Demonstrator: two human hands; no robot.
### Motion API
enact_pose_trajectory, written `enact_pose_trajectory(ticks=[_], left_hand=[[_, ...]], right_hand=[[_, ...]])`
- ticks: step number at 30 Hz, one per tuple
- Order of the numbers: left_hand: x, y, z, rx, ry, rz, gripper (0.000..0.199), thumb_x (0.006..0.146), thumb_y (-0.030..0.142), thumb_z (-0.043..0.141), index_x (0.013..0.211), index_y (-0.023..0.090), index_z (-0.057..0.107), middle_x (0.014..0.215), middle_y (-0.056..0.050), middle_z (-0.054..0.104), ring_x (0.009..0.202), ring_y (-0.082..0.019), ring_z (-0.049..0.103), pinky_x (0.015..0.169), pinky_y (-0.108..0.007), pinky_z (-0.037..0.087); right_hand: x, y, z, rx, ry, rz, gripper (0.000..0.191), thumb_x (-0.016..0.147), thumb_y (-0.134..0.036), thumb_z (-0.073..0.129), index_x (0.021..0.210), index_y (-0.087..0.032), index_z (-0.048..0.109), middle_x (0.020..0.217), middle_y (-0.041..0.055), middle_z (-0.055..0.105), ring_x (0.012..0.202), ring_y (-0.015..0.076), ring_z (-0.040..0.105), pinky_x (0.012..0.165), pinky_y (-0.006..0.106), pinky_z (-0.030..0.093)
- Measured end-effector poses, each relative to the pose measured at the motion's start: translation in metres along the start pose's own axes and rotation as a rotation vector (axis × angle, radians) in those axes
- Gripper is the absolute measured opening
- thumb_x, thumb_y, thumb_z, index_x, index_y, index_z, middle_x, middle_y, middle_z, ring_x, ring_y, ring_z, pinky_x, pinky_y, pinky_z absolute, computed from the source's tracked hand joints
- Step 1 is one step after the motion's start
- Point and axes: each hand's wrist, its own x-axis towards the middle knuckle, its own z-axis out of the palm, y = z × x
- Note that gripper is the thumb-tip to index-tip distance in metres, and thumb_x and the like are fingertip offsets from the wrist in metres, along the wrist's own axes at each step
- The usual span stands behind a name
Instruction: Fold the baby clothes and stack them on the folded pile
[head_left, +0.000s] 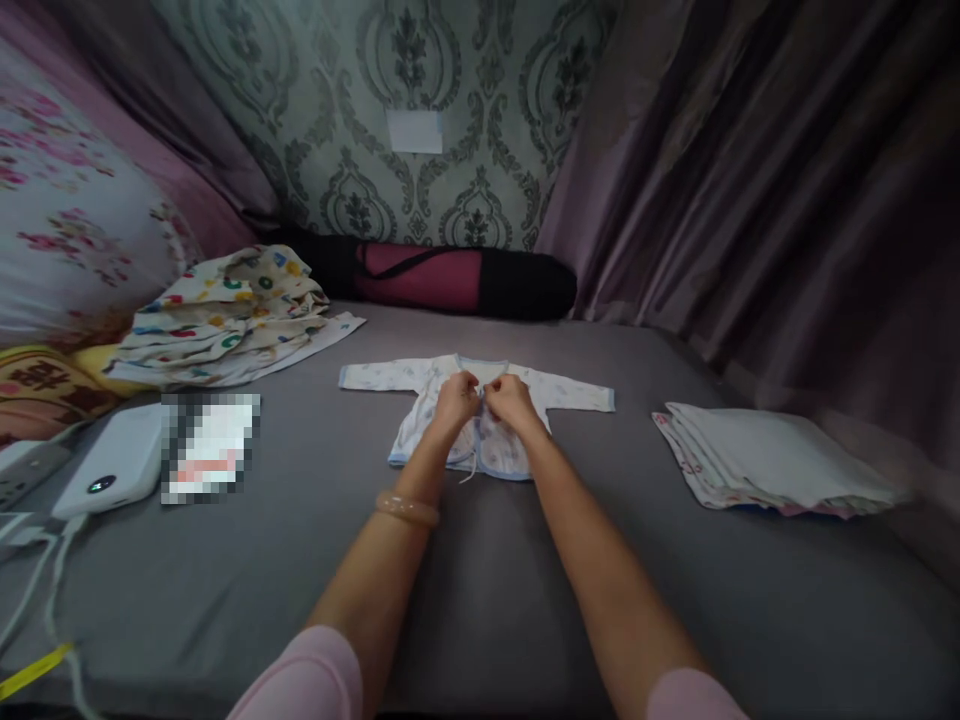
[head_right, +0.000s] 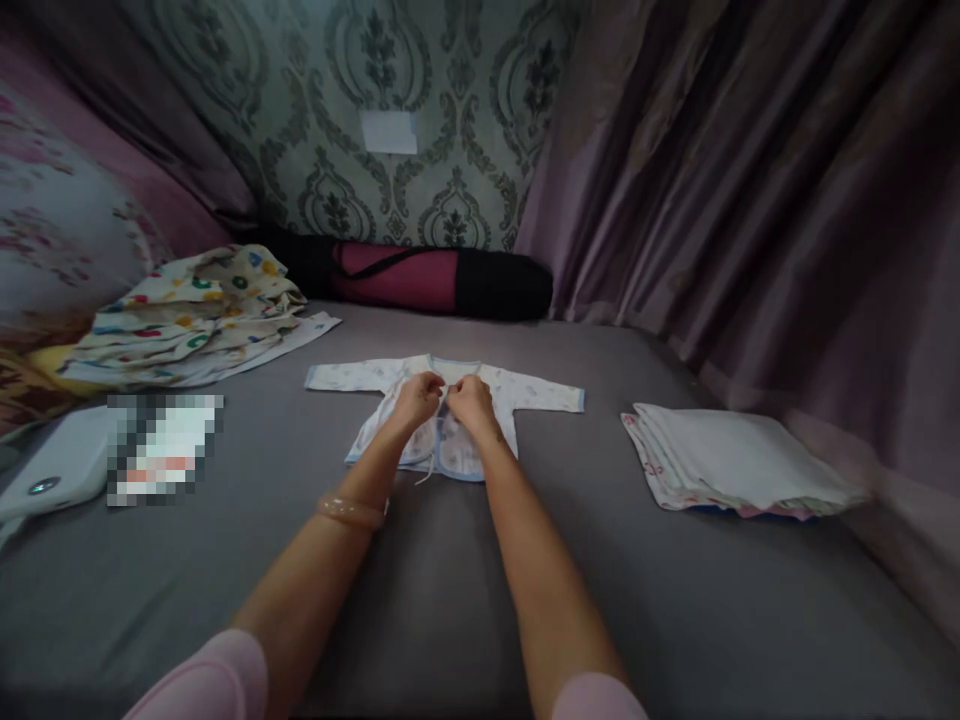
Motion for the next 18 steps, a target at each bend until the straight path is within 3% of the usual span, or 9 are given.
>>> enact_pose_trajectory(ticks=[4, 9, 13, 18], left_hand=[[-0.003, -0.014, 0.011, 0.058, 0.056, -0.021, 0.025, 0.083, 0.010, 0.047, 0.099, 0.012, 0.066, 0.097, -0.014, 0.068, 0.095, -0.023, 0.062, 0.083, -0.032, 0.045], [-0.001, -0.020, 0.011, 0.109, 0.027, 0.020, 0.020, 0.083, 0.014, 0.049, 0.087, 0.011, 0.069, 0.089, -0.013, 0.067, 0.088, -0.021, 0.061, 0.079, -0.030, 0.044], [0.001, -0.018, 0.011, 0.120, -0.011, -0.024, 0.017, 0.082, 0.017, 0.055, 0.085, 0.011, 0.070, 0.084, -0.011, 0.066, 0.085, -0.020, 0.061, 0.078, -0.029, 0.043], [0.000, -0.012, 0.012, 0.182, -0.006, -0.078, 0.020, 0.081, 0.031, 0.064, 0.089, 0.013, 0.069, 0.091, -0.010, 0.066, 0.090, -0.020, 0.060, 0.079, -0.027, 0.043]], right_hand=[[0.005, 0.002, 0.013, -0.124, 0.048, 0.079, 0.033, 0.084, -0.042, 0.056, 0.095, -0.014, 0.069, 0.101, 0.0169, 0.070, 0.100, 0.0269, 0.066, 0.080, 0.031, 0.048], [0.002, 0.001, 0.022, -0.192, 0.059, 0.113, 0.038, 0.083, -0.039, 0.053, 0.103, -0.011, 0.068, 0.105, 0.0213, 0.068, 0.100, 0.0316, 0.065, 0.079, 0.035, 0.049], [0.008, 0.006, 0.019, -0.175, 0.064, 0.105, 0.031, 0.081, -0.032, 0.053, 0.097, -0.012, 0.071, 0.099, 0.0199, 0.070, 0.095, 0.0295, 0.066, 0.073, 0.031, 0.047], [0.026, 0.029, 0.013, 0.079, -0.050, 0.106, 0.018, 0.076, -0.023, 0.057, 0.076, -0.014, 0.072, 0.063, 0.0051, 0.067, 0.063, 0.0166, 0.064, 0.054, 0.021, 0.040]])
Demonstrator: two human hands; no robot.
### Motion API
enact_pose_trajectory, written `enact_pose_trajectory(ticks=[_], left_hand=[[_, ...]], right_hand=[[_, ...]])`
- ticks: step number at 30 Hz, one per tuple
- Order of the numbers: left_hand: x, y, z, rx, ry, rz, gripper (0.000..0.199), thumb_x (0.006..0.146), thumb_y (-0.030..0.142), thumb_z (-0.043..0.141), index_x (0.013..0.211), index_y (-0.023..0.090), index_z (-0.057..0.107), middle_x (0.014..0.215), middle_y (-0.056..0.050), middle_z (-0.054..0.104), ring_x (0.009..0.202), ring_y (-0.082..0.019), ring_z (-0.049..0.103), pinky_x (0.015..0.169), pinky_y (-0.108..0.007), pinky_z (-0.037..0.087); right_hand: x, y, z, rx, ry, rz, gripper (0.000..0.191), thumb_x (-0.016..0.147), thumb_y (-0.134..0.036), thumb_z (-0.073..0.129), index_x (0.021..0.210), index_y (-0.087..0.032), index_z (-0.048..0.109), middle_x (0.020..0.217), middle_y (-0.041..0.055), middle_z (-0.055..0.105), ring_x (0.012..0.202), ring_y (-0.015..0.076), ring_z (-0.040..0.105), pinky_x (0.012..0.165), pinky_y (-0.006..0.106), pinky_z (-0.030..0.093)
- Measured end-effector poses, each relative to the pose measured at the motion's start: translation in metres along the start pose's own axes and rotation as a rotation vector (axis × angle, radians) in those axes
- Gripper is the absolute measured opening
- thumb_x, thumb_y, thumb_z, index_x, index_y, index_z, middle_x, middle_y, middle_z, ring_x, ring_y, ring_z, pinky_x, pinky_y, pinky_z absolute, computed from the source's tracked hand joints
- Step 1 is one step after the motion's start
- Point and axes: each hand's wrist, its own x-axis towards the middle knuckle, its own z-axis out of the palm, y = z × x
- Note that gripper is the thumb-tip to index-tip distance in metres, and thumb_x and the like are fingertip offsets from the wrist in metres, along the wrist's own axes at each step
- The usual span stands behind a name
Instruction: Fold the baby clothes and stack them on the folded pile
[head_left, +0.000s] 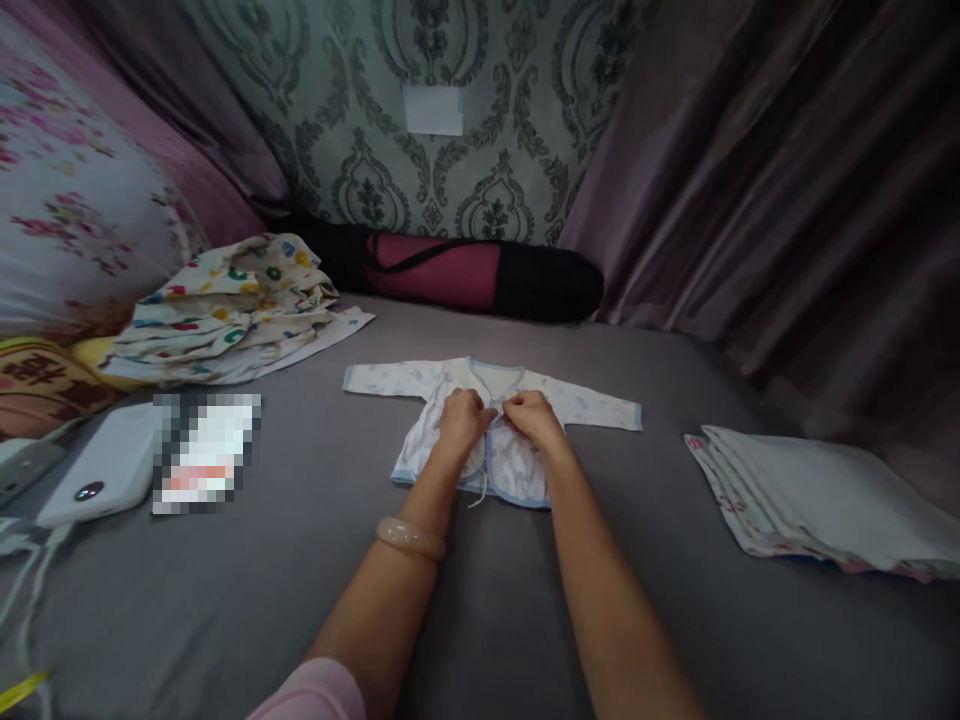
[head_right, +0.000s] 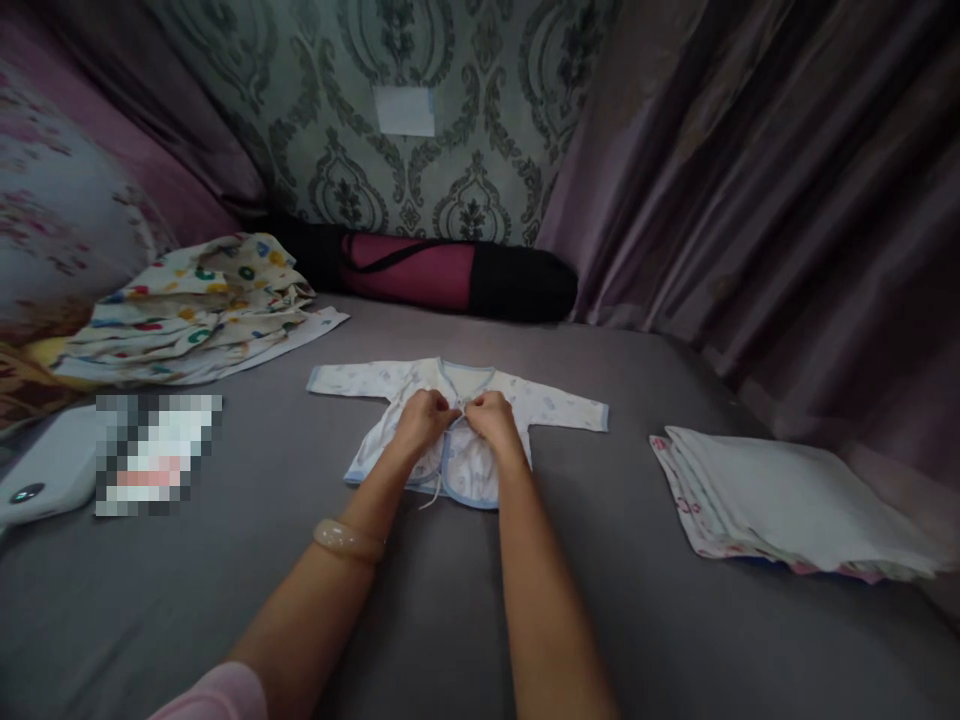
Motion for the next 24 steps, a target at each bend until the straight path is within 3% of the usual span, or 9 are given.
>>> enact_pose_trajectory(ticks=[5, 10, 16, 20, 24], left_hand=[[-0.003, 0.006, 0.002, 0.091, 0.012, -0.008, 0.021, 0.081, 0.030, 0.063, 0.095, 0.015, 0.068, 0.102, -0.013, 0.064, 0.101, -0.024, 0.059, 0.082, -0.029, 0.044], [-0.003, 0.007, 0.002, 0.097, 0.011, 0.018, 0.019, 0.084, 0.026, 0.054, 0.089, 0.015, 0.070, 0.100, -0.014, 0.067, 0.100, -0.025, 0.060, 0.077, -0.029, 0.043], [0.000, 0.007, -0.002, -0.129, -0.010, 0.066, 0.027, 0.088, 0.027, 0.047, 0.084, 0.016, 0.071, 0.078, -0.009, 0.068, 0.079, -0.020, 0.062, 0.068, -0.026, 0.040], [0.008, 0.002, 0.002, -0.354, -0.116, 0.012, 0.023, 0.082, 0.019, 0.049, 0.074, 0.012, 0.069, 0.059, -0.002, 0.058, 0.063, -0.015, 0.056, 0.058, -0.022, 0.037], [0.011, -0.003, 0.006, -0.429, -0.227, -0.011, 0.023, 0.077, 0.012, 0.045, 0.070, 0.011, 0.066, 0.050, 0.003, 0.048, 0.048, -0.010, 0.047, 0.049, -0.019, 0.034]], right_hand=[[0.004, 0.004, -0.001, 0.194, -0.030, 0.003, 0.018, 0.078, -0.024, 0.056, 0.073, -0.014, 0.070, 0.047, -0.0028, 0.056, 0.041, 0.0090, 0.049, 0.043, 0.018, 0.031], [-0.003, -0.007, -0.001, 0.360, -0.058, 0.062, 0.020, 0.081, -0.021, 0.057, 0.063, -0.014, 0.064, 0.041, -0.0048, 0.049, 0.035, 0.0070, 0.042, 0.037, 0.017, 0.026], [-0.009, -0.017, -0.006, 0.496, -0.088, 0.099, 0.023, 0.085, -0.017, 0.051, 0.064, -0.015, 0.059, 0.046, -0.0048, 0.053, 0.034, 0.0050, 0.041, 0.035, 0.016, 0.025], [-0.010, -0.020, -0.007, 0.556, -0.099, 0.127, 0.023, 0.084, -0.015, 0.052, 0.062, -0.014, 0.058, 0.047, -0.0038, 0.054, 0.034, 0.0043, 0.040, 0.034, 0.016, 0.025], [-0.010, -0.021, -0.004, 0.570, -0.107, 0.139, 0.022, 0.084, -0.013, 0.051, 0.065, -0.013, 0.060, 0.050, -0.0022, 0.057, 0.035, 0.0042, 0.042, 0.033, 0.015, 0.025]])
